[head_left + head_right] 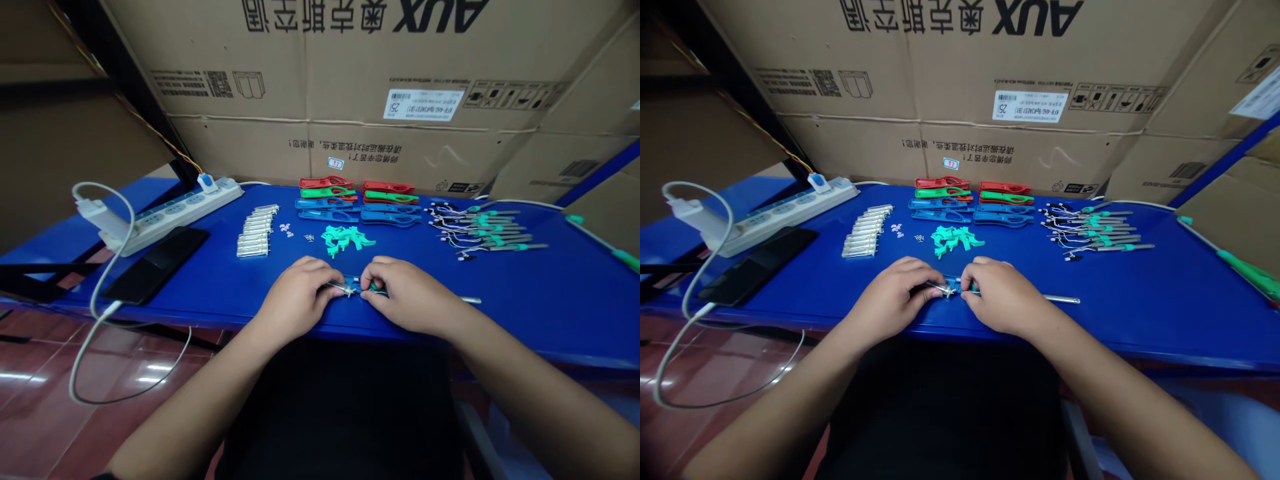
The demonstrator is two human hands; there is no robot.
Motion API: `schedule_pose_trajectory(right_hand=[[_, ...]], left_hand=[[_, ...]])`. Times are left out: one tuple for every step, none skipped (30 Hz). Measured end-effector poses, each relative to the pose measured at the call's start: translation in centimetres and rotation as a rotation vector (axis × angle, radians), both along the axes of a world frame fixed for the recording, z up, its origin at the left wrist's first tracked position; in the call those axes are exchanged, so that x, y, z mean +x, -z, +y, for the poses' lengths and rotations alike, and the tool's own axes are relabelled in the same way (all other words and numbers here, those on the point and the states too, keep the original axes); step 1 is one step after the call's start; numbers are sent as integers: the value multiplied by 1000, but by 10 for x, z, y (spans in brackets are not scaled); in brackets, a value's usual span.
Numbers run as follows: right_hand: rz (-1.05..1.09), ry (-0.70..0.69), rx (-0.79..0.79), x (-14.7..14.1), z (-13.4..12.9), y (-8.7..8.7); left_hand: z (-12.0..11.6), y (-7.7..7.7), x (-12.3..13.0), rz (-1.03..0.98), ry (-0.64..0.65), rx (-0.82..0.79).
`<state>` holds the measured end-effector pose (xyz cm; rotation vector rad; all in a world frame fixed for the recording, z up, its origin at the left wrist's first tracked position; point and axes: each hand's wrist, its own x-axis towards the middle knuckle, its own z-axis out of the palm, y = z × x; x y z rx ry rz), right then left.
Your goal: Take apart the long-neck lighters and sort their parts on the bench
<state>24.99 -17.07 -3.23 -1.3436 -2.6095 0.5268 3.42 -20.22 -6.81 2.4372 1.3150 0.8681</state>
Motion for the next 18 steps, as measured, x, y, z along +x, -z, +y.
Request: schedule_pose_trajectory(right_hand=[[-10,-1,29,0,-2,0],[-24,-6,54,-1,-4,1],[-39,-10,77,-2,-6,2],[-53,-11,94,-3,-8,3],[-64,-7,108,-5,-9,4],[-73,1,117,-6,-10,5],[-78,12,119,-7,-11,6],[-78,23,112,-7,-12,6],[-75,28,95,-8,-12,6],[-69,27,72,-8,-11,6],[-63,24,47,-8,-10,6],[-60,19,23,-8,-8,5],[-58,14,3,-7,-7,5],[-57,11,-12,-7,-5,4],[-53,10,-25,-7,-4,3],[-43,15,-35,-7,-3,3],[-26,20,-42,-7,-2,3],[-2,28,-48,-7,-1,4]], left_hand=[[0,0,0,0,-1,0],[0,0,0,2,-2,1],[0,0,0,5,-2,1],[-1,0,0,9,-4,2],[-1,0,0,13,-4,1],[-1,0,0,16,-1,-1],[-1,0,0,19,2,-4],[-1,0,0,20,3,-4],[-1,0,0,20,2,-5],[-1,0,0,21,0,-4],[-1,0,1,21,-5,-4],[-1,0,1,21,-10,-4],[-1,0,1,22,-12,-5],[-1,0,1,23,-13,-7],[-1,0,1,23,-12,-8],[-1,0,1,24,-12,-8],[-1,0,1,25,-10,-8],[-1,0,1,27,-10,-7]])
